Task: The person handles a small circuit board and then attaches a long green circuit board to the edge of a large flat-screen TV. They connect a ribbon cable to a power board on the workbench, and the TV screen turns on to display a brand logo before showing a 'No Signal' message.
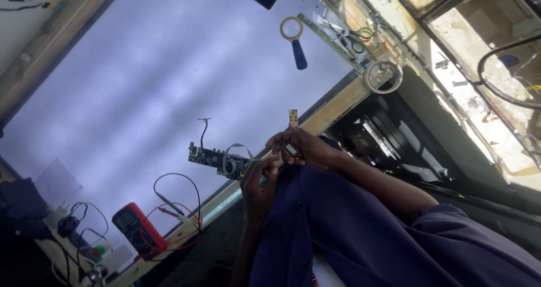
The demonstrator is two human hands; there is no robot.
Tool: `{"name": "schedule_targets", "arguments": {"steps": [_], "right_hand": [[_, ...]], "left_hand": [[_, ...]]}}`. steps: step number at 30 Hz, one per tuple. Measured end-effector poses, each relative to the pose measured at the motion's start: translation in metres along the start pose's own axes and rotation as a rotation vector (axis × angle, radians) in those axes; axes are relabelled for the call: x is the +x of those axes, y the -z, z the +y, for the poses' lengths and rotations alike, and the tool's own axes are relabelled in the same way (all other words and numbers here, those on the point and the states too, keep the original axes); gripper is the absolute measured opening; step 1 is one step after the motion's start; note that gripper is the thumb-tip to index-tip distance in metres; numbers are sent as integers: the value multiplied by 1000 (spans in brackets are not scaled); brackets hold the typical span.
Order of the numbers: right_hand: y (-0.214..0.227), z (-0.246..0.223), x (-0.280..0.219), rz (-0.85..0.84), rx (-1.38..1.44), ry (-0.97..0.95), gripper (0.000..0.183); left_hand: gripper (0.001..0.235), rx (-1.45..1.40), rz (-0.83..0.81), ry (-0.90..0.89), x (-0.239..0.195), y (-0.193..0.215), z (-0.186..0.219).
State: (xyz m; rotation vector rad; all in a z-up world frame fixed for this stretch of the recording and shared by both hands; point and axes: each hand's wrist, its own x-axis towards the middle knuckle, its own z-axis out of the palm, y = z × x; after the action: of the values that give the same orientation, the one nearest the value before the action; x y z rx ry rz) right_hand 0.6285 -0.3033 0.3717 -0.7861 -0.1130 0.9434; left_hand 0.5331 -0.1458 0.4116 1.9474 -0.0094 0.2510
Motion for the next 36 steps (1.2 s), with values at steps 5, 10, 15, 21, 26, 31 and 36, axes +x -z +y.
{"name": "schedule_targets", "arguments": {"steps": [5,10,15,21,26,31,36], "right_hand": [[-3,-80,17,-252,-172,-42,95],[-15,-132,24,-403,-383,-76,110],[-34,-159,28,-522,-623,-74,103],[-45,-163,33,-602,-635,-107,99],[-28,-143,32,-563,-605,-83,90],[-52,-140,9,-538,-486,36,49],[-65,-123,-3,-388,-546,279,9]], "left_hand": [[22,247,236,-91,51,-20,62],[22,267,318,16,74,-35,92],[8,229,451,174,75,-45,106],[9,5,611,208,70,-52,106],[15,-48,700,175,60,-39,116],[19,-55,765,113,48,-30,130],[21,-90,817,27,26,-20,142]]}}
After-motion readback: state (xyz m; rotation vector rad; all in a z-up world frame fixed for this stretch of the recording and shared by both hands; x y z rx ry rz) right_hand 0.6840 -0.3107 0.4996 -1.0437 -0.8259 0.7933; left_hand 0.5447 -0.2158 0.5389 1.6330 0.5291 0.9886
